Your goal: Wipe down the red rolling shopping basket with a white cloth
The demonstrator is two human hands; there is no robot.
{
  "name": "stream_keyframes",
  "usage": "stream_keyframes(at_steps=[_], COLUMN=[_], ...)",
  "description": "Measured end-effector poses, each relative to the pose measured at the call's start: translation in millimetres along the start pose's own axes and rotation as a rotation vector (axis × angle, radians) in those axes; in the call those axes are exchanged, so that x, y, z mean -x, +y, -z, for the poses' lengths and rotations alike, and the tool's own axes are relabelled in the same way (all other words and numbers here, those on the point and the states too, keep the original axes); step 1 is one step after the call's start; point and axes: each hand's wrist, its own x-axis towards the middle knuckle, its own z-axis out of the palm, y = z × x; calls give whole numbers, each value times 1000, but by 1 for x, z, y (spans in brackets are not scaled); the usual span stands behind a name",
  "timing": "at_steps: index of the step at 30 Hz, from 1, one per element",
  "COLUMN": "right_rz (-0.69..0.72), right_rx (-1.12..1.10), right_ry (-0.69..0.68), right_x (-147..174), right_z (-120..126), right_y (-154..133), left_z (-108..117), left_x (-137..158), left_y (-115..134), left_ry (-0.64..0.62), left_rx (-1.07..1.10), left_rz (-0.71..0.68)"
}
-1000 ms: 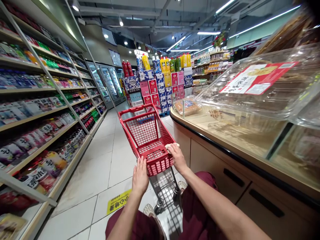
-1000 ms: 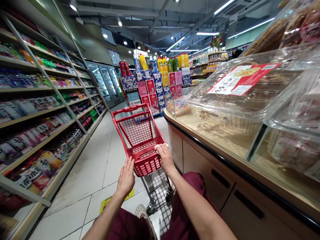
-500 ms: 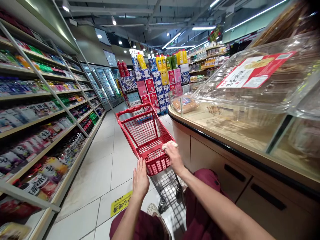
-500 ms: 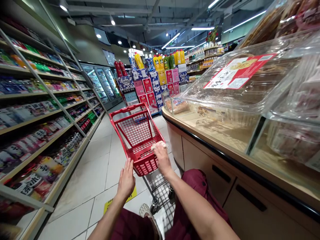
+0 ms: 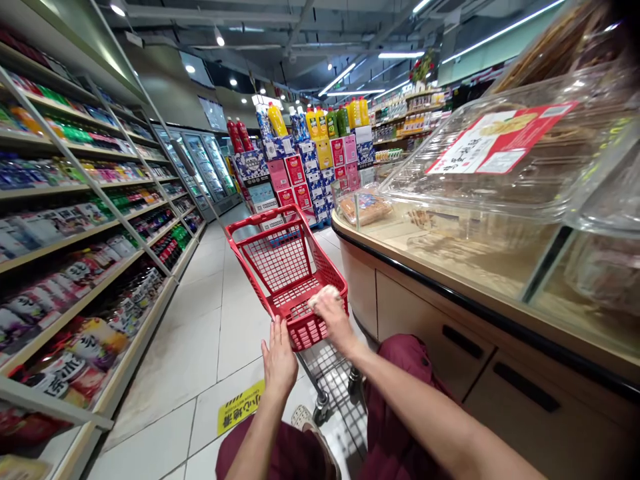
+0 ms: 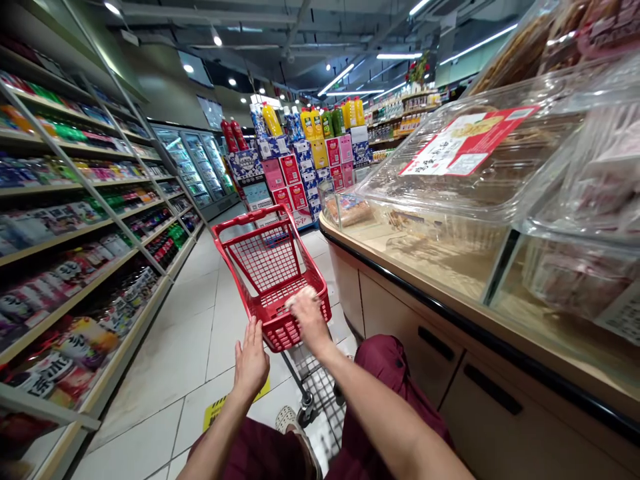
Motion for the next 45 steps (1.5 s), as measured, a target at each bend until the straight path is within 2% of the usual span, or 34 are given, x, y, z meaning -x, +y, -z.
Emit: stream_keyframes(at_steps=[2,4,6,9,11,16,18,20,22,24,26,29,31,33,36,38,40,43,45], right_rz=[95,157,139,-21,-77,146,189,159,66,-26,-25,90,153,145,-10,-82,-45,85,153], right_rx=[-22,-33,-22,24,32,-52,-74,-66,-31,4,1,-47,-70,-74,-41,-26,-43,-84,-100], right_ry=[-50,-73,-50,41,63,-63,-81,-53,9,58,51,-18,-55,-58,26,63,34,-60,-99], right_x=[6,8,4,-4,-5,9,9,6,0,-2,1,11,14,10,1,-3,0,9,9], right_z=[-18,-23,-11,15,19,-22,-27,-16,3,16,12,-12,-22,-15,11,20,13,-13,-21], right_y=[-26,-32,-13,26,30,-37,-43,-22,10,30,25,-12,-26,-14,28,42,29,-14,-29], left_z=[2,4,5,2,0,3,4,5,3,0,-1,0,3,5,4,3,3,5,7], left_x=[0,0,1,1,0,0,0,0,0,0,1,1,1,0,0,0,0,-1,-2], left_y=[-1,-3,-3,-1,1,-1,-4,-5,-5,-3,-1,-3,-5,-5,-4,-2,-1,-3,-5], left_ry=[-13,-25,-28,-23,-22,-48,-48,-41,-35,-24,-12,-14,-28,-34,-28,-21,-21,-37,-52], left_rx=[-27,-64,-90,-92,-80,-75,-89,-94,-83,-64,-48,-50,-60,-57,-22,11,33,30,20], left_rz=[-10,-21,-15,11,23,21,6,-3,-6,0,12,7,-5,-6,9,23,36,34,22])
